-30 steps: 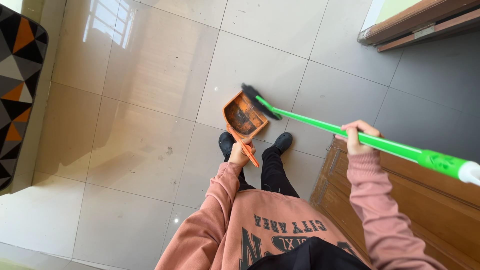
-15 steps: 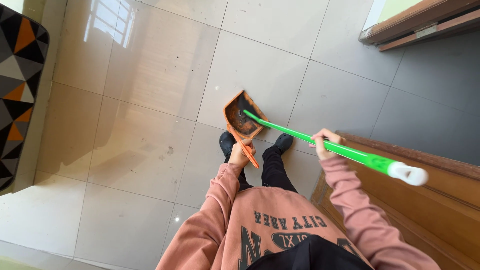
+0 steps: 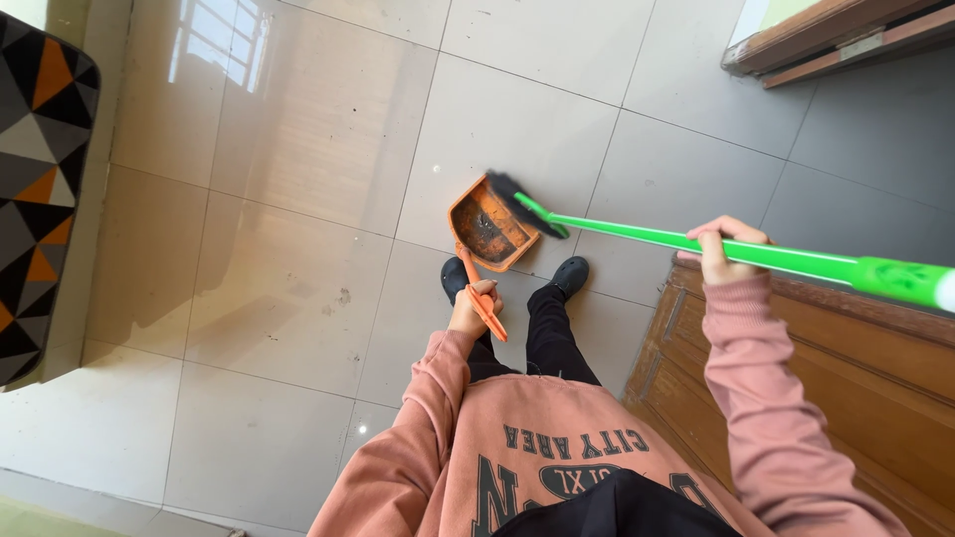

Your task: Sweep the floor and collect debris with a dustpan.

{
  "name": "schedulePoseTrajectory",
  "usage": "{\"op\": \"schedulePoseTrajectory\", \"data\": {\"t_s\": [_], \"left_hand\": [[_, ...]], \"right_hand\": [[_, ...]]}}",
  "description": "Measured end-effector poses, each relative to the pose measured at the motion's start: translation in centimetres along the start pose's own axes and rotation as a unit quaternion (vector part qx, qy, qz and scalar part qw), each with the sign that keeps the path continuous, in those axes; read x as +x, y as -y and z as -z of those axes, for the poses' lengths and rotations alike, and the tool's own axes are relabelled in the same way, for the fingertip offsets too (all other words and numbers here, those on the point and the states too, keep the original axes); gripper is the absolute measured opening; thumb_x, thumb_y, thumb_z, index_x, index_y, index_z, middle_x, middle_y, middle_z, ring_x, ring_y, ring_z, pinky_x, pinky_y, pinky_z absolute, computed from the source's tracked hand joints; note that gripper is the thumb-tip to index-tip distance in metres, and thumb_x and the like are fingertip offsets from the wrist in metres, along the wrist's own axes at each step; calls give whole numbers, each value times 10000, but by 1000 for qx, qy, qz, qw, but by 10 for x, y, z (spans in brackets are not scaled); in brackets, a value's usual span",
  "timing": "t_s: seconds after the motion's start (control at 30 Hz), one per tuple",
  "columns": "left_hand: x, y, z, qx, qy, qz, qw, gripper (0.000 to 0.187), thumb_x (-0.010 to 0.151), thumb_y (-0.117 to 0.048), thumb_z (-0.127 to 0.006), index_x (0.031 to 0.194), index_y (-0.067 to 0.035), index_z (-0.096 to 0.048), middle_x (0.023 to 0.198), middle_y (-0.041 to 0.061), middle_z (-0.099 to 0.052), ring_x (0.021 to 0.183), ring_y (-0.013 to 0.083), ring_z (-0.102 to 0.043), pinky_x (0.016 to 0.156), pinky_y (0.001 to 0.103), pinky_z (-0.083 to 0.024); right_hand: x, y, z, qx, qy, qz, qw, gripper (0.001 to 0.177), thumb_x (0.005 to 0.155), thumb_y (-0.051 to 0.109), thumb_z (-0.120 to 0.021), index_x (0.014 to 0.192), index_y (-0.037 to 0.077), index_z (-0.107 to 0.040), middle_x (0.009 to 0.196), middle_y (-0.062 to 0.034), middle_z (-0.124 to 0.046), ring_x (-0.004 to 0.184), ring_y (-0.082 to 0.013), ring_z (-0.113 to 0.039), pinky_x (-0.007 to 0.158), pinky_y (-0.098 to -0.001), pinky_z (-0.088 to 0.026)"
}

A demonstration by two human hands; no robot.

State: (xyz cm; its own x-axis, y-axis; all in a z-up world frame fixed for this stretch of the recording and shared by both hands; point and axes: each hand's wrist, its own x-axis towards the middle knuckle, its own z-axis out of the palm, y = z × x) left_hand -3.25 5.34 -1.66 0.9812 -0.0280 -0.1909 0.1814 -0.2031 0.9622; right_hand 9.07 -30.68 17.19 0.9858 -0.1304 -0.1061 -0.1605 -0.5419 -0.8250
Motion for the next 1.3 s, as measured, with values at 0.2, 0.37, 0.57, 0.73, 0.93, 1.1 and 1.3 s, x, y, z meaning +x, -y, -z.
{"op": "schedulePoseTrajectory", "data": {"t_s": [0.2,0.37,0.57,0.73,0.93,1.1,1.3], "left_hand": [[7,0,-6,39,10,9,999,184,798,-25,-731,769,-19,-550,693,133,-579,626,286,-606,625,353,-506],[2,-2,-3,32,0,-7,999,156,790,-25,-723,789,-23,-567,702,117,-589,634,270,-620,618,353,-510],[1,0,-3,38,-14,-25,999,151,785,-25,-724,798,-20,-574,696,110,-589,631,260,-616,617,348,-506],[-3,1,1,44,0,15,999,168,793,-52,-736,782,-18,-572,721,122,-610,655,283,-634,640,363,-523],[-13,-4,3,152,-108,9,982,218,767,-196,-823,749,-61,-652,1087,175,-665,844,341,-682,738,419,-557],[-12,5,-2,122,-64,70,988,195,800,-187,-791,791,-59,-645,999,116,-698,845,333,-684,762,401,-553],[-10,-7,-1,116,-53,56,990,186,819,-166,-762,799,-52,-616,921,123,-677,817,337,-677,733,397,-555]], "right_hand": [[-17,-4,-64,-91,21,84,992,189,966,42,-578,841,29,-718,681,-115,-714,666,-209,-756,569,-272,-566],[-43,2,-67,-32,15,51,998,200,943,23,-551,810,22,-702,691,-106,-722,663,-198,-760,606,-268,-594],[-36,-17,-32,56,1,3,998,218,982,22,-528,861,-30,-702,782,-158,-705,716,-241,-752,600,-305,-640],[-25,-13,-4,81,-38,-18,996,214,981,-6,-512,886,-73,-692,830,-190,-680,780,-274,-741,688,-357,-637],[-23,0,-5,95,-49,6,994,201,981,-26,-504,907,-74,-684,873,-183,-695,823,-277,-749,732,-356,-639],[-33,20,-29,11,-59,63,996,212,982,-10,-529,860,-63,-694,813,-181,-713,756,-265,-760,650,-333,-673],[-37,21,-37,39,0,29,999,213,991,34,-527,883,-18,-704,790,-152,-720,732,-247,-762,599,-298,-621]]}}
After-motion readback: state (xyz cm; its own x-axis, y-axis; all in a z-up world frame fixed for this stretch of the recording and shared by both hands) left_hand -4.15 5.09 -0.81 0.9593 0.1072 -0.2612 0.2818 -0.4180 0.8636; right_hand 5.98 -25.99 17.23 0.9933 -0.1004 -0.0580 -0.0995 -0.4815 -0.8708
